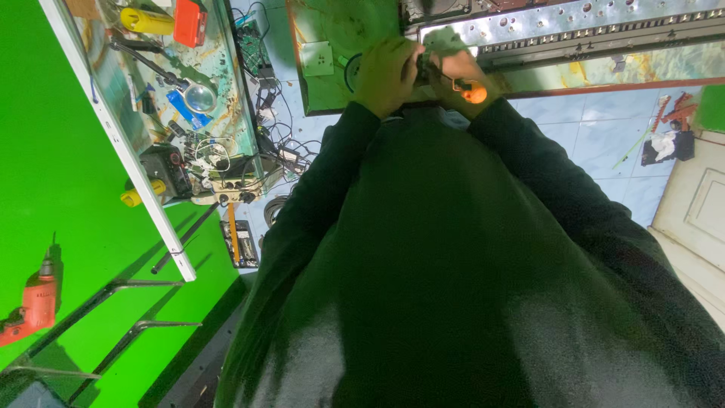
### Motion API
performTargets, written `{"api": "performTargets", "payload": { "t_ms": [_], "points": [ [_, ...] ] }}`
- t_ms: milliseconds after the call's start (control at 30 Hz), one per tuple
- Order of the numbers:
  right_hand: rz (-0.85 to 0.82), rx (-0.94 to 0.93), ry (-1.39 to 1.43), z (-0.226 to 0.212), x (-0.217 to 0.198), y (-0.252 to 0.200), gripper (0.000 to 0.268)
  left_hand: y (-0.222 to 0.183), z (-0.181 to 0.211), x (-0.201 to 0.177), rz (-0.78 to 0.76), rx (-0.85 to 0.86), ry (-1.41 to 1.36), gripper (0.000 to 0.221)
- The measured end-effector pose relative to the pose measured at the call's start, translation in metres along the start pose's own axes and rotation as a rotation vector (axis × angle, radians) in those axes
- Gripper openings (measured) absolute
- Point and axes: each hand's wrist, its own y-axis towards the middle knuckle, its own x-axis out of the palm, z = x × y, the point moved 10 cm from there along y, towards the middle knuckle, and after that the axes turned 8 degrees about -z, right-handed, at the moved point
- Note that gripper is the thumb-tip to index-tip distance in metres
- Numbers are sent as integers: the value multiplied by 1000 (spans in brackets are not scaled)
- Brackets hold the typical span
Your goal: The person holds a small plastic piece, cleans it with a blue cloth, and then uses a screwdriver to secure screws into a keyboard panel on a workbench.
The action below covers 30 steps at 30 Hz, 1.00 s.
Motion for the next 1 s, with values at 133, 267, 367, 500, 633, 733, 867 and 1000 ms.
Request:
{"api": "performTargets", "payload": {
  "t_ms": [133,267,367,500,633,733,867,1000],
  "points": [
    [59,-67,17,-30,-11,-7,22,5,40,-24,-128,105,-214,32],
    [126,-97,19,-43,-22,-7,20,2,106,-47,-153,368,-185,40],
    [176,-89,-1,-45,-25,-11,18,11,112,-37,-285,284,-247,45],
    [238,-79,-35,-50,-30,-14,17,16,132,-53,-241,303,-494,44],
    [287,-96,-55,-56,-37,-18,17,18,146,-63,-207,363,-243,29],
    [317,-129,-76,-63,-46,-20,17,18,150,-74,-87,415,-133,22],
    [340,-176,-91,-72,-56,-24,18,17,138,-79,7,318,-168,26],
    [346,-247,-116,-77,-67,-24,20,19,127,-75,8,285,-218,25]
  ]
}}
